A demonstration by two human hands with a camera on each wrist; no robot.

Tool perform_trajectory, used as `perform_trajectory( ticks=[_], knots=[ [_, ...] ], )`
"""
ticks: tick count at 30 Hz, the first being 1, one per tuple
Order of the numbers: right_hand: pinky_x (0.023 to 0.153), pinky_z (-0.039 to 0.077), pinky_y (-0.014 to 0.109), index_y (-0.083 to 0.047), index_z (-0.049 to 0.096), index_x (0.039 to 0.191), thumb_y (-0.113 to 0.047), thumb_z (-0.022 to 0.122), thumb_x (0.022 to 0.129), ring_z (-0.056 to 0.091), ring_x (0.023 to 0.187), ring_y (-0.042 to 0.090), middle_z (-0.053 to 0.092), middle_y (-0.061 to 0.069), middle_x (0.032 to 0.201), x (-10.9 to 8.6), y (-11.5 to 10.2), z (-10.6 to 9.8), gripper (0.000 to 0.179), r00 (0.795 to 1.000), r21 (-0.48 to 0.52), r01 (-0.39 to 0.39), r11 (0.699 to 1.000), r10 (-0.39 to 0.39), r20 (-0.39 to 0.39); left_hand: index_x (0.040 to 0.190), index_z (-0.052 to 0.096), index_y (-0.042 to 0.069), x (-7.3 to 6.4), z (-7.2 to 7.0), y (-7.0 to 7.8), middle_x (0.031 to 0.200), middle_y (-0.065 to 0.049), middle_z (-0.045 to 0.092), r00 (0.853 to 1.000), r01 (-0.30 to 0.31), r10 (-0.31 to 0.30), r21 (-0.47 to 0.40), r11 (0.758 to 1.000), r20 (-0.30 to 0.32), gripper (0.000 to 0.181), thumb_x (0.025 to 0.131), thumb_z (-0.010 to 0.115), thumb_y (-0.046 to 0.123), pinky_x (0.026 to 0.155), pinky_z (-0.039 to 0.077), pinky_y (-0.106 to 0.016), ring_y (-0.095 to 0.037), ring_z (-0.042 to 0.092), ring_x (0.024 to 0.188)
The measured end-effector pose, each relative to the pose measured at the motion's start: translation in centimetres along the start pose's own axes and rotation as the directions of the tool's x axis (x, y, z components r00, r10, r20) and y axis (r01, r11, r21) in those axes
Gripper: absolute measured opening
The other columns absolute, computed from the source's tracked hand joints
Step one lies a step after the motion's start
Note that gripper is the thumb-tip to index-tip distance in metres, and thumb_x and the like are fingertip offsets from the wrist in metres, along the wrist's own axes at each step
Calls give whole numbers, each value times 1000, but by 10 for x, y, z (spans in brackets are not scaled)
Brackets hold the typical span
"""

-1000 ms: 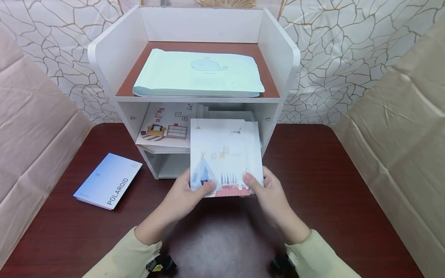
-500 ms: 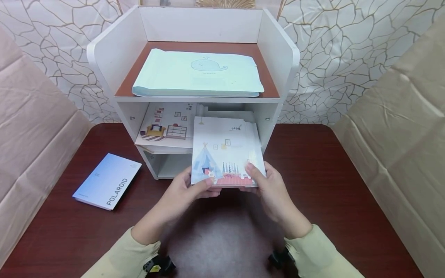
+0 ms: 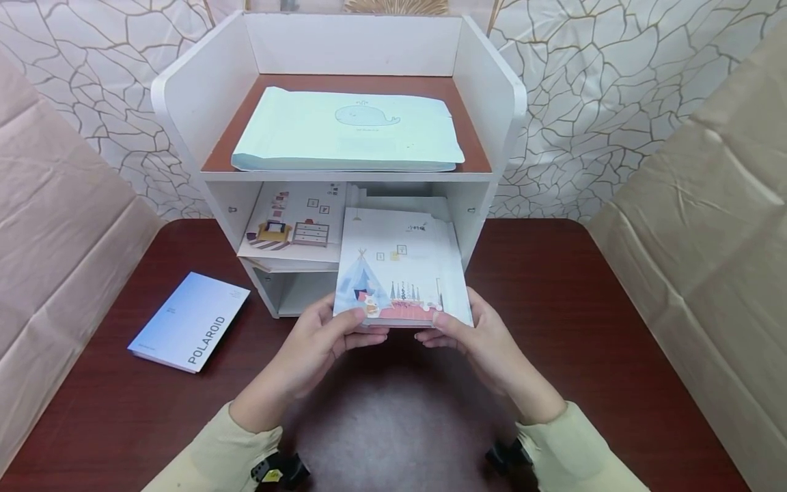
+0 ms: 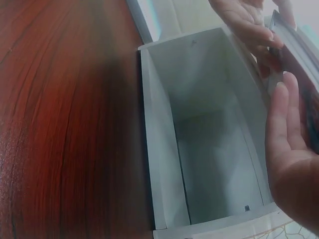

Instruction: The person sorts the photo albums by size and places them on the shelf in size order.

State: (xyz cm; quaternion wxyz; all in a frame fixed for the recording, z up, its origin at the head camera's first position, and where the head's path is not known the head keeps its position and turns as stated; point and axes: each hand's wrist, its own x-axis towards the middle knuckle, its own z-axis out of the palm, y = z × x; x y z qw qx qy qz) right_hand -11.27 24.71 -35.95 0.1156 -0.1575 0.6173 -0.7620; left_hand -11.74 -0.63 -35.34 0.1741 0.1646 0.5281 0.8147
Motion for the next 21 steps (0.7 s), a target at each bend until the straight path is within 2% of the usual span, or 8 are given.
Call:
perform_trajectory(
  ticks=[3, 12, 17, 21],
  knots=[
    [81, 55, 40, 3, 38, 133, 0, 50, 99, 69, 87, 26, 64, 16, 112, 2, 1, 0, 37, 1000, -1, 15, 1000, -15, -12, 131, 45, -4, 2, 0, 0, 119, -25, 60, 1000, 3, -3, -2, 1000, -21, 37, 98, 54, 10, 88, 52, -46, -36, 66, 98],
    [80, 56, 39, 6, 42, 130, -7, 54, 99, 69, 85, 25, 66, 14, 109, 9, 0, 6, 35, 987, -30, -21, 999, 16, -163, 127, 47, -5, 9, -3, 1, 116, -25, 63, 998, 36, -39, -65, 997, -52, 37, 97, 57, 13, 90, 51, -44, -33, 67, 98],
    [79, 56, 38, 5, 43, 130, -9, 56, 99, 69, 83, 23, 67, 13, 106, 13, -1, 6, 36, 983, -16, -24, 1000, 20, -182, 127, 47, -5, 14, -5, 1, 115, -24, 63, 997, 55, -61, -100, 993, -53, 38, 96, 59, 13, 91, 50, -44, -33, 67, 98],
    [78, 56, 37, 4, 43, 128, -9, 56, 99, 69, 81, 21, 68, 12, 103, 17, 0, 6, 35, 981, 11, -4, 1000, 6, -195, 127, 48, -5, 20, -6, 1, 116, -24, 63, 996, 63, -70, -123, 990, -50, 39, 96, 61, 14, 92, 49, -43, -40, 63, 105]
  ],
)
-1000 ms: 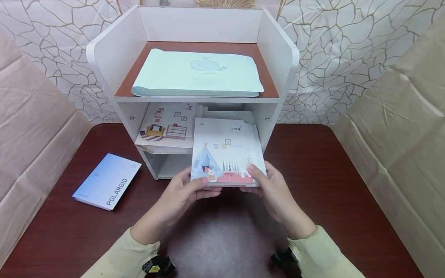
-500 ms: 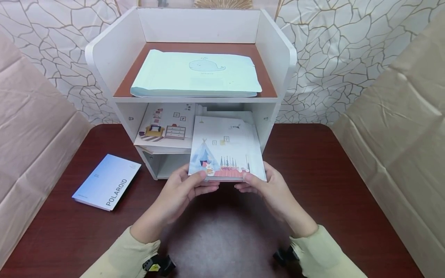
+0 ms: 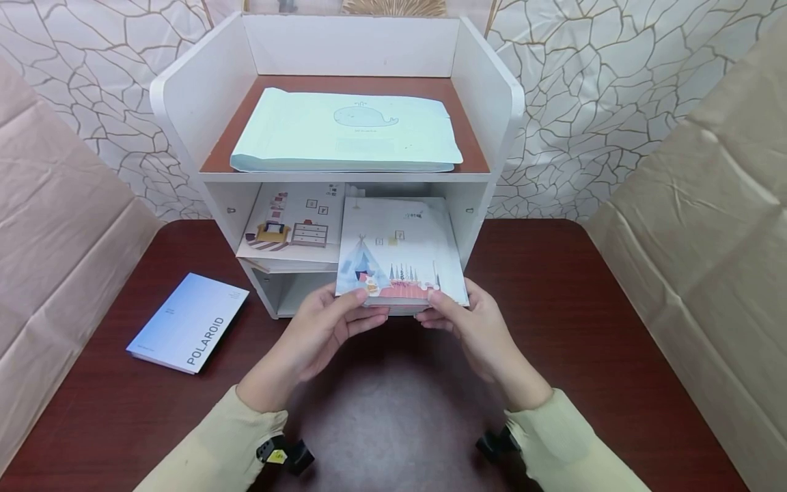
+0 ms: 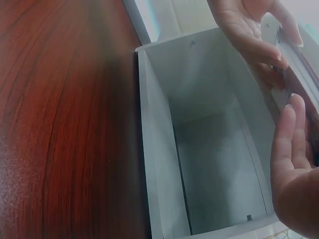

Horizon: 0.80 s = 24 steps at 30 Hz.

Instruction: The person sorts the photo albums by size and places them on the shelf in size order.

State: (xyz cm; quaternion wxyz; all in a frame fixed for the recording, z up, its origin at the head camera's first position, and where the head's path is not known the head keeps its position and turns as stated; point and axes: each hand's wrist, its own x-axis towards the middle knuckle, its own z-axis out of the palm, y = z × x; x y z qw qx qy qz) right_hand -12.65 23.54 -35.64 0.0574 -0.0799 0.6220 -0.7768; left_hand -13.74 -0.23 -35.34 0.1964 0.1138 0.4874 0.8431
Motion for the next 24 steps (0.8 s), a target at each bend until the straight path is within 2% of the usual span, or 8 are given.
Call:
perform_trajectory(
  ticks=[3, 8, 15, 20, 24],
  knots=[
    [78, 56, 35, 4, 44, 126, -9, 56, 99, 69, 80, 21, 69, 11, 100, 3, 1, 0, 32, 1000, 15, 9, 1000, -9, -15, 126, 49, -5, 4, -1, 0, 117, -24, 62, 1000, 3, -3, -12, 1000, -3, 40, 95, 62, 16, 93, 49, -42, -43, 60, 109],
    [77, 56, 33, 4, 45, 123, -11, 56, 99, 69, 78, 19, 70, 10, 97, 8, 3, 0, 30, 999, 35, 14, 999, -13, -45, 126, 49, -6, 10, -2, -2, 119, -24, 62, 1000, 13, -14, -33, 999, -27, 43, 94, 64, 19, 93, 49, -41, -37, 62, 108],
    [75, 56, 31, 3, 48, 118, -15, 60, 98, 69, 75, 18, 71, 9, 92, 14, 4, 2, 30, 994, 47, -5, 999, 10, -108, 123, 49, -8, 18, -3, -5, 118, -23, 62, 997, 18, -22, -62, 998, -72, 45, 93, 67, 20, 92, 50, -40, -41, 58, 113],
    [75, 56, 30, 1, 52, 114, -20, 62, 96, 69, 74, 16, 71, 6, 86, 19, 4, 5, 29, 987, 62, -24, 998, 33, -158, 118, 55, -7, 24, -2, -4, 112, -24, 65, 990, 12, -8, 30, 999, -143, 46, 91, 70, 27, 88, 52, -38, -30, 67, 100],
    [74, 56, 29, 0, 54, 111, -23, 63, 96, 69, 73, 15, 71, 6, 84, 21, 4, 7, 29, 981, 83, -32, 996, 47, -190, 115, 60, -5, 27, -3, -3, 106, -22, 68, 982, 24, -2, 115, 993, -188, 51, 88, 72, 36, 86, 54, -36, -27, 69, 96]
  ],
)
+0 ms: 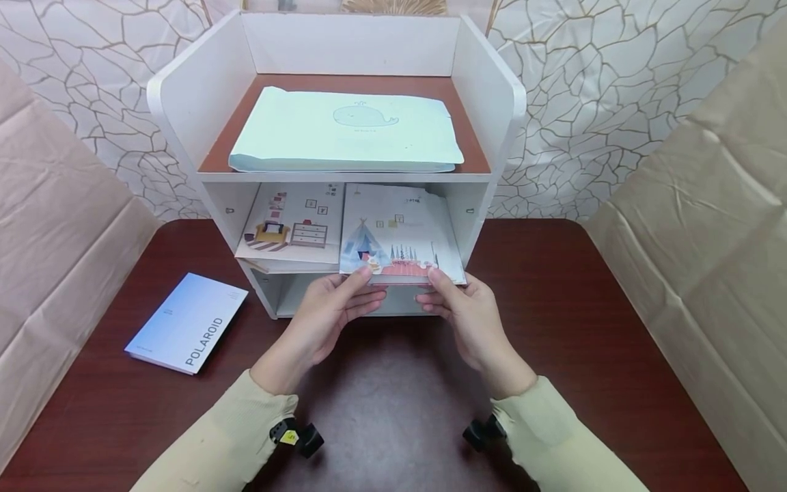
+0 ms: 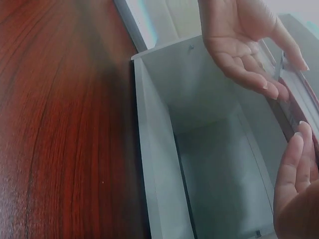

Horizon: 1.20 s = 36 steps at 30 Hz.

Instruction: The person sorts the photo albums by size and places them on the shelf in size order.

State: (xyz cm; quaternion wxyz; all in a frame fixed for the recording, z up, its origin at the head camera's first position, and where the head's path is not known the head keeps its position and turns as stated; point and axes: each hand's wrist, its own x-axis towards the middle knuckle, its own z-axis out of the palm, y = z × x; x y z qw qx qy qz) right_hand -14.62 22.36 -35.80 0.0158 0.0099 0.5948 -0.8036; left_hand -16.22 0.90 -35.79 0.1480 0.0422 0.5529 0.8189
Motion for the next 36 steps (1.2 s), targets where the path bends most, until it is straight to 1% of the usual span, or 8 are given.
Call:
perform_trajectory(
  ticks=[3, 8, 15, 18, 21, 28, 32, 36],
  knots=[
    [74, 56, 29, 0, 56, 110, -25, 64, 95, 69, 73, 15, 71, 7, 85, 2, 0, 2, 30, 1000, 9, -7, 1000, 7, -18, 113, 62, -3, 3, -1, 0, 104, -18, 70, 1000, 9, -9, 18, 1000, -19, 54, 85, 73, 41, 85, 54, -35, -26, 69, 95],
    [73, 56, 28, -1, 61, 106, -29, 66, 93, 69, 72, 14, 72, 9, 88, 6, 0, 4, 31, 999, 11, -22, 1000, 22, -32, 112, 65, -2, 6, -2, 0, 107, -20, 69, 999, 23, -22, 10, 1000, -44, 57, 83, 74, 46, 83, 54, -34, -27, 69, 96],
    [71, 57, 28, -4, 66, 102, -33, 67, 92, 69, 71, 14, 73, 8, 86, 9, 0, 4, 31, 998, 14, -34, 999, 34, -50, 113, 64, 0, 7, -2, 1, 103, -15, 71, 999, 2, -1, 15, 1000, -54, 56, 84, 72, 47, 83, 54, -34, -29, 68, 96],
    [70, 57, 27, -4, 66, 99, -34, 67, 91, 69, 70, 13, 72, 6, 83, 10, -1, 5, 30, 997, 12, -32, 999, 32, -63, 113, 65, 0, 7, 0, 1, 106, -17, 70, 998, 2, -1, 15, 1000, -58, 56, 84, 72, 47, 83, 55, -34, -33, 67, 99],
    [69, 57, 27, -4, 66, 97, -34, 68, 91, 69, 69, 13, 72, 5, 81, 11, 0, 5, 31, 997, 7, -30, 1000, 31, -74, 113, 66, 0, 7, 0, 1, 107, -18, 69, 998, 9, -8, 14, 1000, -59, 56, 84, 71, 48, 83, 55, -34, -36, 65, 103],
    [70, 56, 27, 1, 58, 102, -34, 64, 94, 68, 68, 13, 70, 5, 81, 10, 2, 4, 37, 998, -24, -24, 999, 23, -63, 114, 65, 0, 6, 0, 2, 105, -13, 71, 998, 25, -24, 21, 999, -60, 57, 85, 70, 50, 84, 54, -33, -29, 67, 100],
    [71, 56, 27, 3, 53, 106, -32, 62, 96, 66, 69, 13, 70, 7, 84, 8, 7, 3, 37, 999, -39, 11, 999, -13, -53, 118, 61, -1, 4, 0, 1, 107, -13, 70, 997, 47, -46, 15, 999, -54, 58, 87, 69, 47, 85, 53, -33, -28, 67, 102],
    [72, 55, 27, 0, 51, 106, -27, 60, 97, 64, 73, 15, 68, 7, 87, 4, 15, 5, 30, 998, -70, 49, 996, -51, -32, 124, 55, -3, 2, -1, 0, 111, -16, 68, 998, 53, -52, 14, 999, -38, 59, 89, 68, 43, 86, 53, -34, -30, 65, 105]
  ],
)
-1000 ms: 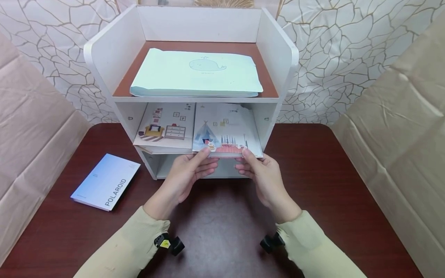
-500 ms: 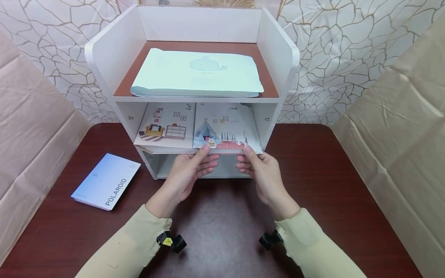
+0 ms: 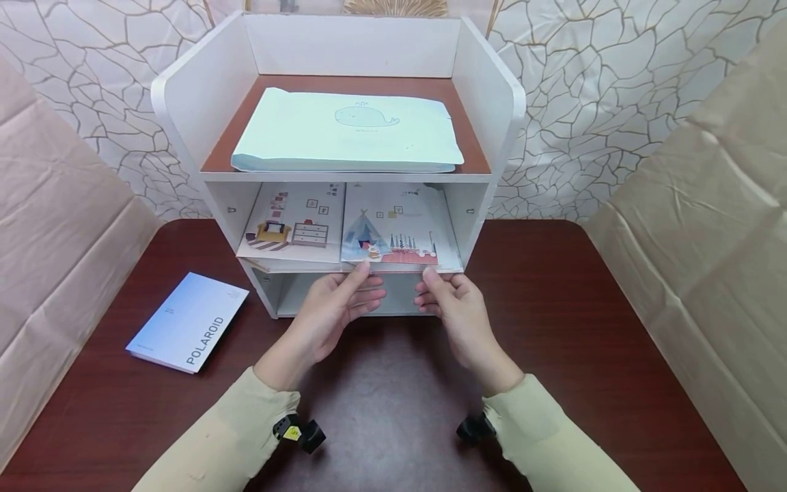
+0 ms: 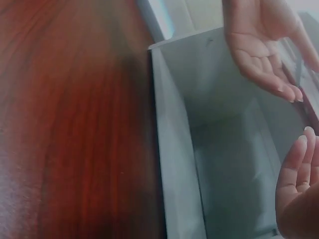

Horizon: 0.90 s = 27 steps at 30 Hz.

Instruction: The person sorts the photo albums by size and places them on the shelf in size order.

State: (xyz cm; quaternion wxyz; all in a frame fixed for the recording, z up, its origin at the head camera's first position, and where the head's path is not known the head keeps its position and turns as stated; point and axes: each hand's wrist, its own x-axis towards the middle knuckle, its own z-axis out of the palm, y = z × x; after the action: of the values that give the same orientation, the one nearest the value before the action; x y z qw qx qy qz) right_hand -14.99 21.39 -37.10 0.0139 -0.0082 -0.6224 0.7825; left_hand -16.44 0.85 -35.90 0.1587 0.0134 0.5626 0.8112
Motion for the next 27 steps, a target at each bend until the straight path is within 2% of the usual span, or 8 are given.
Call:
perform_trajectory(
  ticks=[7, 12, 16, 19, 22, 27],
  knots=[
    [71, 56, 31, 1, 52, 109, -23, 61, 97, 64, 77, 18, 67, 16, 95, -3, 16, 7, 29, 998, -105, 38, 994, -31, 63, 126, 53, -1, -10, -14, -3, 114, -16, 65, 999, -37, 34, 81, 996, 38, 55, 91, 68, 39, 87, 53, -37, -28, 66, 103],
    [73, 56, 34, 4, 51, 113, -23, 60, 98, 65, 78, 19, 67, 11, 94, -3, 25, 10, 33, 995, -149, 26, 988, -11, 102, 125, 55, 3, -21, -30, -6, 114, -15, 65, 999, -41, 37, 150, 988, 34, 49, 90, 70, 35, 87, 53, -38, -27, 65, 102],
    [74, 56, 35, 3, 51, 115, -25, 62, 97, 65, 80, 22, 67, 11, 95, -3, 30, 14, 35, 993, -174, 5, 985, 16, 117, 123, 57, 5, -30, -46, -11, 112, -15, 65, 998, -61, 55, 242, 968, 30, 48, 89, 71, 35, 87, 53, -39, -27, 65, 101],
    [74, 56, 35, 2, 52, 116, -26, 63, 96, 65, 82, 23, 67, 13, 97, -5, 34, 20, 37, 990, -186, -18, 982, 43, 132, 123, 58, 7, -38, -61, -14, 111, -13, 64, 996, -88, 85, 339, 936, 25, 47, 88, 72, 36, 87, 53, -41, -24, 65, 100],
    [74, 56, 36, 2, 52, 117, -25, 64, 95, 65, 84, 25, 65, 16, 101, -6, 39, 29, 37, 983, -174, -57, 983, 86, 162, 121, 60, 11, -47, -77, -16, 111, -9, 64, 990, -127, 139, 447, 885, 7, 45, 87, 73, 37, 84, 53, -39, -20, 65, 99],
    [78, 56, 40, 2, 52, 119, -25, 66, 94, 65, 94, 31, 63, 23, 110, -10, 50, 51, 40, 954, -180, -143, 973, 184, 235, 119, 62, 13, -57, -107, -15, 109, -6, 65, 965, -191, 258, 565, 803, -41, 42, 86, 74, 36, 78, 54, -31, -19, 65, 97]
  ],
)
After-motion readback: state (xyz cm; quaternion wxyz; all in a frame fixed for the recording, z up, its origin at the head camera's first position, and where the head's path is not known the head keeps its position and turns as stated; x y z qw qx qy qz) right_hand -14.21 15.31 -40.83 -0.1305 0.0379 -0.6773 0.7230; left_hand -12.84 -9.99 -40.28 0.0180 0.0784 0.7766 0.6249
